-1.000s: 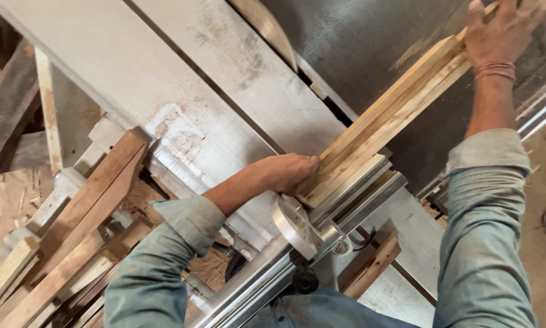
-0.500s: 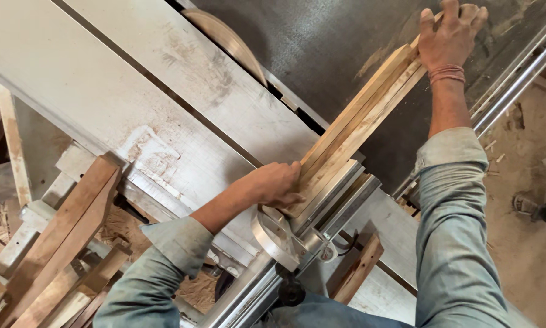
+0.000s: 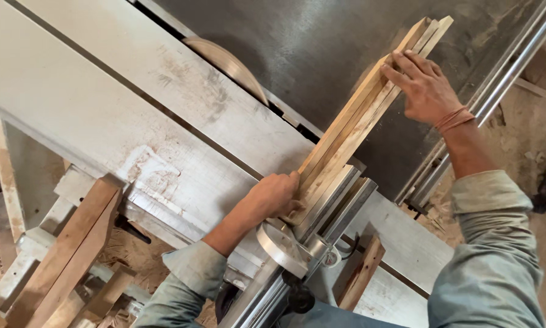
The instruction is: The person uses a table saw to cut multiple wooden planks into smaller pieces. They position each plank against the fence, push it through the blade, and collect the cut pieces on the table.
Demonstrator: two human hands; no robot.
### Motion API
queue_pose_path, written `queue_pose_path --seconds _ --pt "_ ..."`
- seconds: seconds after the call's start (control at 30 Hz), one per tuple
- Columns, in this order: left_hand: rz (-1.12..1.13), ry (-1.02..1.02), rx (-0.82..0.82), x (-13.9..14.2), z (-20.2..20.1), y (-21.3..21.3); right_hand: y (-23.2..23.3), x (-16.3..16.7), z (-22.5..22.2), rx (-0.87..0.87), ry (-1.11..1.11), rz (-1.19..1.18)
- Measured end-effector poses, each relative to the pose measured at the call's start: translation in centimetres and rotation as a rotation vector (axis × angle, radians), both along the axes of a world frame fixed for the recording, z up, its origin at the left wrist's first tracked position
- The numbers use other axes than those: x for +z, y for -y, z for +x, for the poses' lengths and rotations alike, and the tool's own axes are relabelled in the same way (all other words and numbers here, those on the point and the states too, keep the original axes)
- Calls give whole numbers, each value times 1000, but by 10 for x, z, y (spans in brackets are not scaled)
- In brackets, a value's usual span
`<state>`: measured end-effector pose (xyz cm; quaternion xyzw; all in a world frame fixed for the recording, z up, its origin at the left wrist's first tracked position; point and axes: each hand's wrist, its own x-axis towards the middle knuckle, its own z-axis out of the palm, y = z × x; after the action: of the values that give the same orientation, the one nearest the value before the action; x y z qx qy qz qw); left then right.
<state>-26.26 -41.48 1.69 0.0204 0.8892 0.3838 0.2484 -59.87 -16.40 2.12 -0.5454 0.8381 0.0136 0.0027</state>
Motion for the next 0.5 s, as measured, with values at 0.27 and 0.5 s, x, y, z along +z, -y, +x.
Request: queue_pose_path --seconds 0.27,0.5 --pt "27 -116 26 -12 10 1 49 37 9 97 -118 155" --pt "24 -88 31 -23 9 2 49 28 1 96 -85 141"
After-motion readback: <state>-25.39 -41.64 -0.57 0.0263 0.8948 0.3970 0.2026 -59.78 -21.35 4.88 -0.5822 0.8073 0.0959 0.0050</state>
